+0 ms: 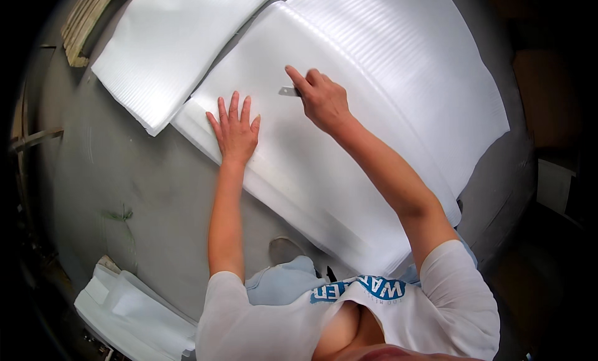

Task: The person uses a utility knife and a straight edge to cut large white foam sheets on the floor. They align the straight edge, score the foam, and tear it into smaller pieces. The person stacks the cut foam pieces and discards the trimmings.

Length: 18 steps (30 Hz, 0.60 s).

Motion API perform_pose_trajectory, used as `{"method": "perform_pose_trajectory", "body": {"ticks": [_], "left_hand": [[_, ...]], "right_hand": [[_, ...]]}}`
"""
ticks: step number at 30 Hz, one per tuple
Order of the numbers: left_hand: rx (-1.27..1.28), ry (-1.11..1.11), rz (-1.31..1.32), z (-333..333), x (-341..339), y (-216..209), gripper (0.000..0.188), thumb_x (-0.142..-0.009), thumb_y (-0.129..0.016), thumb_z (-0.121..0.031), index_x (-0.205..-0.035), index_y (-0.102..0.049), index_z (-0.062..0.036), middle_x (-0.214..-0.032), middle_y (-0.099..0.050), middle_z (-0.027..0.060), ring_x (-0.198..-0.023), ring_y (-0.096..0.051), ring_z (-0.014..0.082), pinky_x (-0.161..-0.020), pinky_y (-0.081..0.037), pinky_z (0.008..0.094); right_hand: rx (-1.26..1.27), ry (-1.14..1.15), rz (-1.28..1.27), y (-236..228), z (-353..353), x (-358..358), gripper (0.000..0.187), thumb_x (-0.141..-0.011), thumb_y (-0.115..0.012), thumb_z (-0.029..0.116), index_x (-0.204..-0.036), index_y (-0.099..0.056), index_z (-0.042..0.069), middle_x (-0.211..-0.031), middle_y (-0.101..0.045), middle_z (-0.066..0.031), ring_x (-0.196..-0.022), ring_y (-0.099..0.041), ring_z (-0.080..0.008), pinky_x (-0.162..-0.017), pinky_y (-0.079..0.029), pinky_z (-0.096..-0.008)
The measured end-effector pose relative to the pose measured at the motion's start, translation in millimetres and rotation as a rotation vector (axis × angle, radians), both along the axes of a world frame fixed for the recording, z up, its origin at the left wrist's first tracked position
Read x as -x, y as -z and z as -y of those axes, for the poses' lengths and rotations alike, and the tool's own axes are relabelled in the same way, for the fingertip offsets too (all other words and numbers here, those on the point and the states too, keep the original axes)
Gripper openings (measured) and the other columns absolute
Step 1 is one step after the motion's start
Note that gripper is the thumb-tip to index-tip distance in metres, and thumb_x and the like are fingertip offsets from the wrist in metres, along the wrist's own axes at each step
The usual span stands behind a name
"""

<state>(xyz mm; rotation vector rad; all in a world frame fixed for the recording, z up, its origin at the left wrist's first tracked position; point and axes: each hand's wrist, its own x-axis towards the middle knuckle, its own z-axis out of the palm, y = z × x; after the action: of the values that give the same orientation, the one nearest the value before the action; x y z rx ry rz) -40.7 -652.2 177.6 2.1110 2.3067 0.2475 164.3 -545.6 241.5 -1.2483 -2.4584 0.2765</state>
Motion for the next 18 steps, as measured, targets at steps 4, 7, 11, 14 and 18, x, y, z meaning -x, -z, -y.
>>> {"method": "perform_pose_trajectory", "body": {"ticks": [4, 7, 11, 14, 18], "left_hand": [[0.016, 0.014, 0.001, -4.4, -3.5, -1.4, 0.054, -0.093, -0.057, -0.034, -0.142, -0.04, -0.0188, -0.154, -0.024, 0.0028, -0.144, -0.016, 0.0347, -0.11, -0.009, 0.067], [0.027, 0.01, -0.006, -4.4, -4.2, -0.5, 0.054, -0.092, -0.057, -0.033, -0.142, -0.04, -0.0186, -0.154, -0.024, 0.0033, -0.144, -0.016, 0.0352, -0.11, -0.01, 0.0671], [0.04, 0.0, -0.014, -2.2, -5.0, -1.9, 0.055, -0.092, -0.058, -0.032, -0.142, -0.04, -0.019, -0.153, -0.024, 0.0033, -0.144, -0.015, 0.0352, -0.11, -0.01, 0.0673], [0.03, 0.002, -0.02, -2.4, -5.0, -4.4, 0.051, -0.092, -0.058, -0.03, -0.139, -0.044, -0.0174, -0.151, -0.028, 0.0054, -0.142, -0.019, 0.0353, -0.109, -0.011, 0.0678], [0.037, -0.075, -0.017, -24.2, -20.9, -11.7, 0.039, -0.091, -0.06, -0.021, -0.127, -0.053, -0.0082, -0.141, -0.041, 0.0102, -0.137, -0.031, 0.0359, -0.109, -0.019, 0.064]], "right_hand": [[-0.178, -0.019, 0.274, 41.7, -76.6, 25.5, 0.043, -0.093, -0.05, 0.015, -0.135, -0.047, 0.022, -0.134, -0.049, -0.0032, -0.116, -0.049, -0.027, -0.094, -0.039, -0.0411], [-0.128, 0.023, 0.289, 69.4, -106.1, 21.6, 0.042, -0.095, -0.045, 0.017, -0.136, -0.045, 0.023, -0.145, -0.042, -0.0016, -0.127, -0.043, -0.0283, -0.104, -0.031, -0.0422], [-0.016, 0.02, 0.205, 77.0, -127.1, 19.7, 0.041, -0.094, -0.044, 0.015, -0.134, -0.045, 0.026, -0.144, -0.042, 0.0045, -0.129, -0.041, -0.0264, -0.101, -0.033, -0.0397], [0.042, 0.063, 0.197, 73.3, -138.5, 29.0, 0.04, -0.092, -0.046, 0.014, -0.13, -0.051, 0.026, -0.14, -0.047, 0.0096, -0.122, -0.045, -0.0246, -0.094, -0.036, -0.0379], [0.124, 0.183, 0.039, 81.7, -151.9, 30.1, 0.039, -0.09, -0.046, 0.013, -0.124, -0.06, 0.025, -0.132, -0.055, 0.0119, -0.114, -0.046, -0.0234, -0.091, -0.037, -0.037]]}}
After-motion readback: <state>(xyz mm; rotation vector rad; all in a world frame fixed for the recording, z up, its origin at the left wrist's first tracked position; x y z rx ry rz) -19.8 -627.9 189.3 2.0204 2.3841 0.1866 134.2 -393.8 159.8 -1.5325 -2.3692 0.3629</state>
